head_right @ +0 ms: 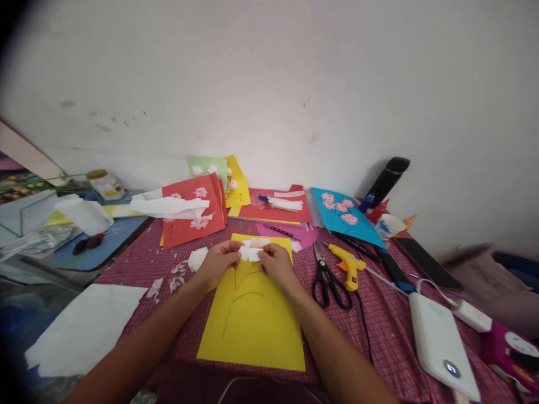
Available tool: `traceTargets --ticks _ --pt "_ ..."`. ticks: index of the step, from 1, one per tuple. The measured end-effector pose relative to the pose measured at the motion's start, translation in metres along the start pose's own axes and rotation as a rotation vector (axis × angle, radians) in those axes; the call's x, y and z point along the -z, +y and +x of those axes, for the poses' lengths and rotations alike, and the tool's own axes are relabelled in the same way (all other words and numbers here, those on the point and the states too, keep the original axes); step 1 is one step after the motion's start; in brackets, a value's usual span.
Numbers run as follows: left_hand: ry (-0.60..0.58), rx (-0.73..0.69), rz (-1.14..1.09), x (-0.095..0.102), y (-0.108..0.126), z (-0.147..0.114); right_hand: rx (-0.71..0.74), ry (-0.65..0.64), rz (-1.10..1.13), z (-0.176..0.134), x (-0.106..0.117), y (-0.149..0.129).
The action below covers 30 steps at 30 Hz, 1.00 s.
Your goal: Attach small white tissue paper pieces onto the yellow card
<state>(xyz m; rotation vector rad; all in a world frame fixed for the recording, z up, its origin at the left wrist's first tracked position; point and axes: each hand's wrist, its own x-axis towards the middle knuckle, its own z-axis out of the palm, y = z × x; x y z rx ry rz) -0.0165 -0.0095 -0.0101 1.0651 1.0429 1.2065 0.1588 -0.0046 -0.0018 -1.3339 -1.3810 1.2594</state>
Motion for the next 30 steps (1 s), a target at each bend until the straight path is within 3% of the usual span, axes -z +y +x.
traceTargets --ticks 9,15,20,23,26,30 --pt "-0.003 0.04 -0.12 0.004 0.001 0.0 0.056 0.062 0.014 0.003 0.007 0.0" --pt "-0.023 0.055 -0.09 0.003 0.006 -0.001 0.049 -0.202 -0.175 0.0 0.009 0.002" --pt "-0.066 0.081 -0.042 0.001 0.005 -0.003 0.187 -0.276 -0.339 0.001 0.012 0.006" --pt "-0.101 0.076 -0.014 0.001 0.005 -0.005 0.132 -0.313 -0.262 0.0 0.015 0.003" --pt "-0.133 0.065 0.008 0.001 0.006 -0.006 0.015 -0.372 -0.049 -0.003 0.017 -0.001" --pt "-0.185 0.036 0.077 0.002 0.006 -0.006 0.008 -0.387 0.119 -0.006 0.014 -0.006"
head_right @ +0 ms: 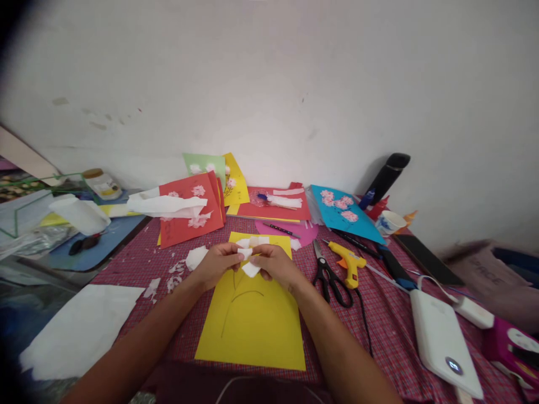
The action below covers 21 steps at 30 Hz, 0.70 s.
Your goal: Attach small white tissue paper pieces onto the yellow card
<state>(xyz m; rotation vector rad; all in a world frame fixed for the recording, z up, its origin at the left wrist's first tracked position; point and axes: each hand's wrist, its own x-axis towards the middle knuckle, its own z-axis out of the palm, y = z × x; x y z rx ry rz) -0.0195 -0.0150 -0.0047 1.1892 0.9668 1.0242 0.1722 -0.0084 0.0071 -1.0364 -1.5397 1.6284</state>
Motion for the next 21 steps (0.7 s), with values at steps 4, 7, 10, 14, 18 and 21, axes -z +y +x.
traceTargets --ticks 4,7,10,14,18,21 --pt "-0.021 -0.015 0.092 -0.0007 0.0008 -0.0014 -0.005 0.06 -0.017 0.0011 -0.0035 0.0008" --pt "-0.011 -0.012 0.121 -0.0011 0.0014 -0.0019 0.011 0.082 -0.038 0.0015 -0.0033 0.0018" --pt "0.018 -0.002 0.122 -0.0011 0.0013 -0.0012 0.006 0.079 -0.069 0.0007 -0.0025 0.001" --pt "0.033 -0.006 0.128 -0.0014 0.0021 -0.0006 -0.016 0.083 -0.103 -0.0001 -0.0023 -0.0002" --pt "0.049 -0.014 0.118 -0.0019 0.0024 -0.0008 -0.001 0.082 -0.1 0.0008 -0.001 0.0011" --pt "0.057 -0.008 0.1 -0.0016 0.0027 -0.0009 0.021 0.08 -0.126 0.0008 0.0012 0.0007"
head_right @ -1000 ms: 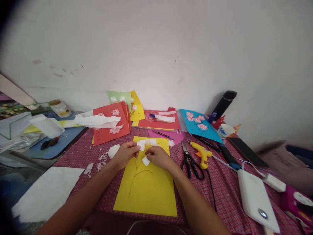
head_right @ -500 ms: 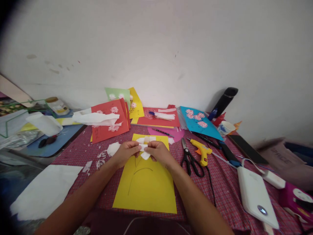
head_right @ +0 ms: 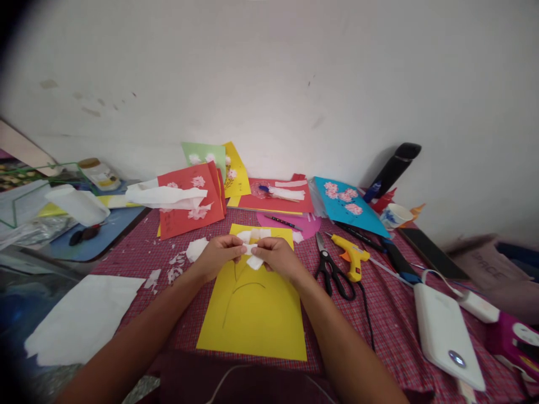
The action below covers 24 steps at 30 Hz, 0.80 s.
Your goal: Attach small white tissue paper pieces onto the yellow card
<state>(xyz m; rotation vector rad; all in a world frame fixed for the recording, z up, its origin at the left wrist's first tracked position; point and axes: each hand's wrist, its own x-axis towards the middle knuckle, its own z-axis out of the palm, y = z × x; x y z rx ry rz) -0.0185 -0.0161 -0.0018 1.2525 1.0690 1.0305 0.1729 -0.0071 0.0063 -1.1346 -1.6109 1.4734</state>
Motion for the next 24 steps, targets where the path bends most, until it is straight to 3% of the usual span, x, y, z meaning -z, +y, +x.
traceTargets --ticks 7,24 --pt "-0.062 -0.006 0.082 0.0008 0.003 -0.0012 -0.011 0.053 -0.01 0.0 0.0017 -0.0041" --pt "-0.024 -0.01 0.099 0.0016 -0.0019 0.0 -0.041 0.063 0.014 0.0017 -0.0006 0.0006"
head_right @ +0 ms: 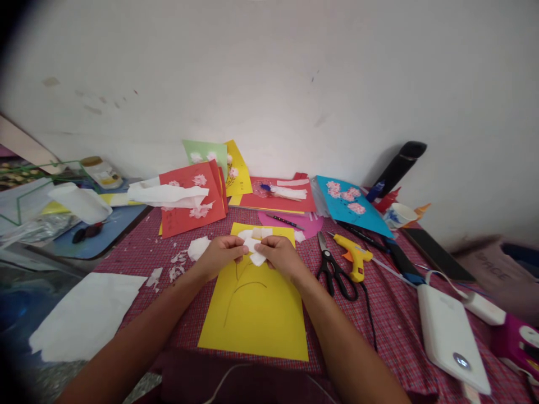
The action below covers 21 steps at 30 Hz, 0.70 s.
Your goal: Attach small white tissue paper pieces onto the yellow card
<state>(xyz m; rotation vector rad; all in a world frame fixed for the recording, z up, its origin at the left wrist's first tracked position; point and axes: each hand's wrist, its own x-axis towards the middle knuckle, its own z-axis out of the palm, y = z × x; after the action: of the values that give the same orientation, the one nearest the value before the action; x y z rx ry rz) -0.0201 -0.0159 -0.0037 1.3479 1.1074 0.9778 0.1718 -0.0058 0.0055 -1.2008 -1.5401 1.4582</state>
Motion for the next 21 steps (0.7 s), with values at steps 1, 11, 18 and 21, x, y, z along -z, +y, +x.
traceTargets --ticks 1,11,18,21 --pt "-0.001 -0.003 0.002 0.0002 0.0003 -0.0002 0.006 0.001 0.0 0.0002 0.0001 0.0008" --pt "0.037 0.016 0.029 -0.0002 -0.0009 0.0011 0.04 -0.014 0.003 0.0006 0.0011 0.0025" --pt "0.02 0.013 0.042 0.0006 0.0011 0.0 0.012 -0.023 0.075 0.0026 0.0007 0.0064" --pt "0.01 0.016 -0.005 0.0 0.0023 -0.0004 0.007 -0.021 0.101 0.0033 0.0005 0.0071"
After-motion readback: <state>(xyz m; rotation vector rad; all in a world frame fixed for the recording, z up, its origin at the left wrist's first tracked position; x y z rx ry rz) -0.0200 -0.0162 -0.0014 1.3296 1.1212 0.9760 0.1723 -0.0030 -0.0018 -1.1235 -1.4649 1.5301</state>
